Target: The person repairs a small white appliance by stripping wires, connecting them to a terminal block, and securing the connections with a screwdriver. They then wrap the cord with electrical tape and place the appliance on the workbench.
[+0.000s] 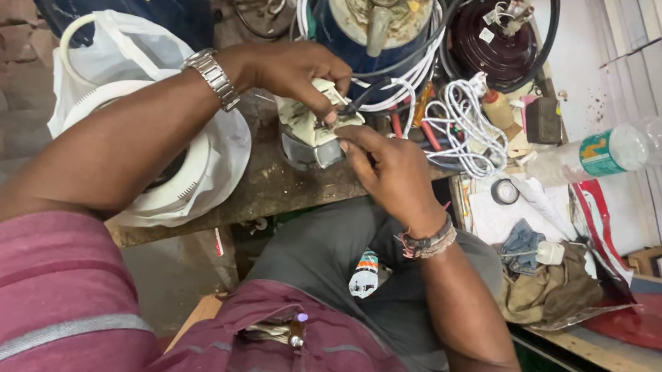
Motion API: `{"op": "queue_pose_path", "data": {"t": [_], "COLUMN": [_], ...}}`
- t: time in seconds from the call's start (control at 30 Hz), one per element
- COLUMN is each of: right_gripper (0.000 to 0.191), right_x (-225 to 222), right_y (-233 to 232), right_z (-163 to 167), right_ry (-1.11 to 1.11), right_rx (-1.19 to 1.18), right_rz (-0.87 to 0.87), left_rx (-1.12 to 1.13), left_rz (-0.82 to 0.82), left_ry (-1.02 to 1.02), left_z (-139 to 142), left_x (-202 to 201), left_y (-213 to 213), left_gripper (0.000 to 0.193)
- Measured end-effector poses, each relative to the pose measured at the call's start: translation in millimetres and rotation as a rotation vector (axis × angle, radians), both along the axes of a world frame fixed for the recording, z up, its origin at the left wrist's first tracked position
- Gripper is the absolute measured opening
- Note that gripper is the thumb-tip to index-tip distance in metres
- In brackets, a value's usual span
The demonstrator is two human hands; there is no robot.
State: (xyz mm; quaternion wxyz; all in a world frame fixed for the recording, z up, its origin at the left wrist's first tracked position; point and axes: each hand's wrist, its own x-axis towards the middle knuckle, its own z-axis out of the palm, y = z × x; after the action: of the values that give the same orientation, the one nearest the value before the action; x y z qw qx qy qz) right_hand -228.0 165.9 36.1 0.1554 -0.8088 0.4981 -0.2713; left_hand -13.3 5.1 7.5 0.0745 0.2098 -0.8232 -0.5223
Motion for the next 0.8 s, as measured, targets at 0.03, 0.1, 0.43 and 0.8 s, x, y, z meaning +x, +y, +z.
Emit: {"op": "queue_pose_path", "data": {"t": [0.03,0.1,0.43,0.8], "right_gripper": [0.022,0.024,0.038,0.019], "right_x": [0.6,0.3,3.0,6.5], "right_y": [-0.8,-2.0,-7.5,-30.4], "right_z": [0.4,-0.2,10.2,34.9], "right_ry": [0.03,0.088,0.278,0.365], "right_rx": [-0.014,-0.013,-0.032,-0.199], "right_rz": [0.011,0.024,0.15,0.334], "left_rx": [0.022,0.07,0.054,0.153], "left_rz": [-0.006,-0.017,-0.032,-0.078], "left_ry": [0.006,0.022,-0.023,-0.001], "left_z": [-0.1,-3.3,-4.3,-10.9], "left_x": [0.2,-0.8,-6.2,-6.8], "left_y": [-0.4,-1.9,-4.4,-5.6], "left_gripper": [0.033,0.033,0.028,0.02]}}
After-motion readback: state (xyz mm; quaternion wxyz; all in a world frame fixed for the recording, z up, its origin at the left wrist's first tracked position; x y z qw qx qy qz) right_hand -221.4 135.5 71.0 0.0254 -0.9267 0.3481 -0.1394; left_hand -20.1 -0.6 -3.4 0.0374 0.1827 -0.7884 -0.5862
